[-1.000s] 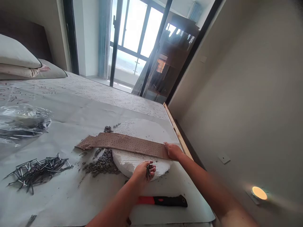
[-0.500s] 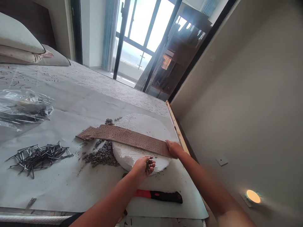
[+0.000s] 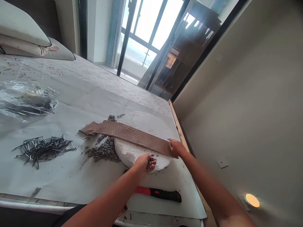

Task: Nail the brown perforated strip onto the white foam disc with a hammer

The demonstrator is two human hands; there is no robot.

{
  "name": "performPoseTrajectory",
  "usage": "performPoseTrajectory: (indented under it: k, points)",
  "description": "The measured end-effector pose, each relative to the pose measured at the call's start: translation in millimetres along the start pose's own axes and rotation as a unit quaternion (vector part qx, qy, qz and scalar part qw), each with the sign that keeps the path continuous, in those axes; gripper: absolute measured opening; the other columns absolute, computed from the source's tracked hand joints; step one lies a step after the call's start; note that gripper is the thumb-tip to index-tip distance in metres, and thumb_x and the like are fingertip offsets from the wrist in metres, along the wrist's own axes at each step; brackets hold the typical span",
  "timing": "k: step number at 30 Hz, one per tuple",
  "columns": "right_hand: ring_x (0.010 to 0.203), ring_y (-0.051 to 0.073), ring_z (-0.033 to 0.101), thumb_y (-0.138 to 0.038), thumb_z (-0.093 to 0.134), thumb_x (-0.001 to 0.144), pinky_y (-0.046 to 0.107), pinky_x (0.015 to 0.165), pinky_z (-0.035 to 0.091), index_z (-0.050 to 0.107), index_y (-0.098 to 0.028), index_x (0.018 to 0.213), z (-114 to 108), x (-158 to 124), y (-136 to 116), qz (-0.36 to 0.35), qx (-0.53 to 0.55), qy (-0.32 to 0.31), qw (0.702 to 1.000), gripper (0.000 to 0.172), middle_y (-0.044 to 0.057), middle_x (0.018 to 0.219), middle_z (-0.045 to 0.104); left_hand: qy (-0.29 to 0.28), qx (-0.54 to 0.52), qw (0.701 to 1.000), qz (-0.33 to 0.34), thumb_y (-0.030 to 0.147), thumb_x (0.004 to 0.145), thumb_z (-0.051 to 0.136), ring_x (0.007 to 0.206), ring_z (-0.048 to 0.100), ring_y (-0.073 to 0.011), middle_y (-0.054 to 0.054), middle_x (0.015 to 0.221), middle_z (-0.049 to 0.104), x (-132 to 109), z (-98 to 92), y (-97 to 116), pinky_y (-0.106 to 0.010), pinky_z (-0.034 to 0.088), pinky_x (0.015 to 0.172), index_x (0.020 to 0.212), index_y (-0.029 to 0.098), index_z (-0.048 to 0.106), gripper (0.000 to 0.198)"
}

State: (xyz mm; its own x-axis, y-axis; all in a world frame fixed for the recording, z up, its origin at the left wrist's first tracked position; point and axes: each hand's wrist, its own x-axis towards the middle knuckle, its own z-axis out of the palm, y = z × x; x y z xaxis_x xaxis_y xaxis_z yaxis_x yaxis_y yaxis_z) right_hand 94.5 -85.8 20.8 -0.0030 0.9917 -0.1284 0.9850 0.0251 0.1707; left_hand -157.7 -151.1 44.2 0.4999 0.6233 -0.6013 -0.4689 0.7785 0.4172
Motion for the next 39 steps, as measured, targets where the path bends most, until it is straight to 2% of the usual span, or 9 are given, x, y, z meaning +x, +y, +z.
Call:
performPoseTrajectory:
  k: [4,11,19,26,36,39]
  points:
    - [0.11,0.02,0.054,-0.015,0.038,0.088,0.026,0.088,0.039,0.044,-0.016,0.133,0.7,0.5,0.9,-0.001,0.003,-0.002,1.0,0.045,0.012,0.124,0.058,0.007,0.01,1.0,-0.001,0.015,0.081,0.051,0.038,0.046,-0.0044,-0.001,0.051,0.053,1.3,0.5,-0.7,-0.012,0.037,0.037,0.069,0.013,0.05,0.012]
    - [0.112,0.02,0.053,-0.013,0.038,0.086,0.026,0.089,0.038,0.045,-0.015,0.131,1.4,1.6,1.4,-0.004,0.013,0.008,1.0,0.046,0.012,0.127,0.056,0.017,0.009,1.0,0.011,0.013,0.083,0.046,0.04,0.048,-0.0048,-0.002,0.052,0.054,0.4,1.9,-1.0,-0.012,0.037,0.039,0.069,0.013,0.05,0.014]
    - [0.114,0.019,0.051,-0.014,0.038,0.087,0.024,0.091,0.037,0.046,-0.015,0.13,1.2,2.0,1.6,-0.008,0.03,0.018,0.999,0.044,0.011,0.129,0.054,0.012,0.008,1.0,0.021,0.012,0.081,0.048,0.042,0.049,-0.005,-0.001,0.054,0.054,1.2,1.0,-1.8,-0.013,0.038,0.041,0.072,0.014,0.049,0.009]
    - [0.106,0.019,0.056,-0.014,0.039,0.087,0.025,0.083,0.04,0.047,-0.016,0.13,-0.8,0.1,1.6,0.005,0.042,0.008,0.999,0.044,0.012,0.122,0.059,0.022,0.012,1.0,0.011,0.013,0.083,0.046,0.042,0.049,-0.0049,-0.001,0.054,0.053,-3.4,4.3,0.7,-0.012,0.038,0.04,0.07,0.013,0.049,0.013]
    - [0.109,0.019,0.055,-0.011,0.044,0.082,0.025,0.088,0.038,0.049,-0.017,0.129,-4.5,0.5,0.6,-0.005,0.043,0.013,0.999,0.047,0.01,0.124,0.059,0.013,0.019,1.0,0.015,0.014,0.082,0.047,0.04,0.046,-0.0037,0.0,0.053,0.052,-2.3,2.7,-0.6,-0.012,0.037,0.039,0.071,0.014,0.049,0.012]
    - [0.106,0.021,0.056,-0.014,0.044,0.083,0.027,0.086,0.039,0.051,-0.015,0.127,-5.1,-0.1,-0.4,0.006,0.038,0.016,0.999,0.045,0.012,0.122,0.06,0.013,0.013,1.0,0.019,0.014,0.082,0.048,0.041,0.047,-0.0042,-0.001,0.054,0.053,-0.2,1.6,-1.2,-0.012,0.038,0.04,0.071,0.014,0.049,0.011]
